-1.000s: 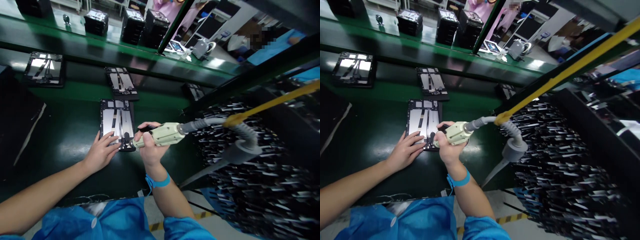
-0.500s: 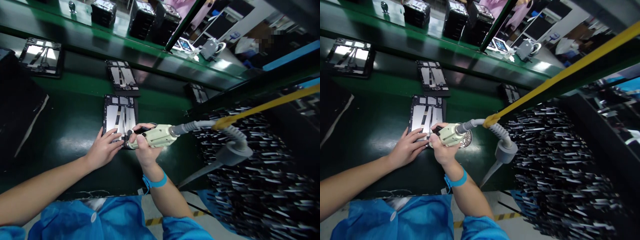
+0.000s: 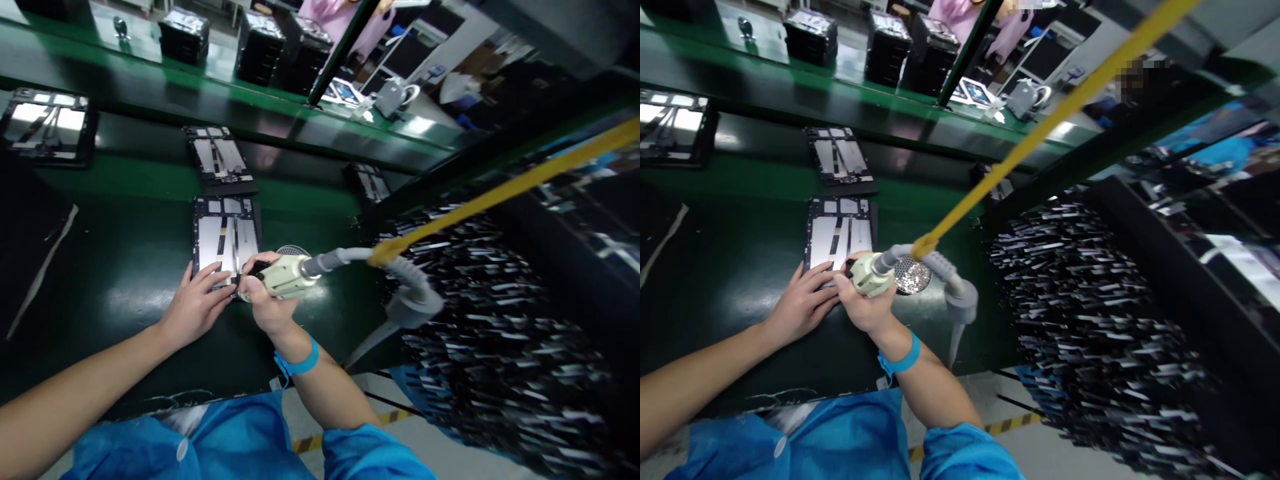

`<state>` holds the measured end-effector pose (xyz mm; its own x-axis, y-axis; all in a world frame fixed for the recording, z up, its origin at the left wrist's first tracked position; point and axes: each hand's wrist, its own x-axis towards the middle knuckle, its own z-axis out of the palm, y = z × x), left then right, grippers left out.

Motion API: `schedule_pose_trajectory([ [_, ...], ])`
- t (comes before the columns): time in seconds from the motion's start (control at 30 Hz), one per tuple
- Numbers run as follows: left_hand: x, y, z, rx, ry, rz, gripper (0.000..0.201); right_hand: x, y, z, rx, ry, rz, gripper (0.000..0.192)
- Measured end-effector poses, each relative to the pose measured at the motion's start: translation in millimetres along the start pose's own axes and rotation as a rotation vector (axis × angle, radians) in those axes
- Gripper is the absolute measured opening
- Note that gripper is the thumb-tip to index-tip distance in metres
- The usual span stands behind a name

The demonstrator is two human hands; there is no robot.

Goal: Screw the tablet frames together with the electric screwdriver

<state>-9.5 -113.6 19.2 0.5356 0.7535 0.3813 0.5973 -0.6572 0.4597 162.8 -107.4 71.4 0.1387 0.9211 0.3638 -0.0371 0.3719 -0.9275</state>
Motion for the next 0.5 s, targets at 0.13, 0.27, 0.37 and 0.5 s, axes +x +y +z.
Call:
schedule_pose_trajectory([
  [0.13, -1.3, -2.1, 0.9, 0.025, -0.008, 0.004, 0.028, 1.2, -5.1, 2.1, 0.003, -0.007, 0.037, 0.026],
  [0.27, -1.6, -4.8, 3.7, 0.037, 0.016, 0.012, 0.026, 13.2, -13.2, -19.2, 0.040, 0.124, -0.026, 0.025],
  [0.37, -1.3, -4.6, 3.6, 0.036, 0.026, 0.016, 0.025, 26.0, -15.4, -46.7, -0.034, 0.329, -0.107, 0.019],
  [0.5, -1.7, -4.5, 2.3, 0.041, 0.020, 0.021, 0.025, 35.9, -6.5, -71.2, -0.196, 0.424, -0.091, 0.014],
])
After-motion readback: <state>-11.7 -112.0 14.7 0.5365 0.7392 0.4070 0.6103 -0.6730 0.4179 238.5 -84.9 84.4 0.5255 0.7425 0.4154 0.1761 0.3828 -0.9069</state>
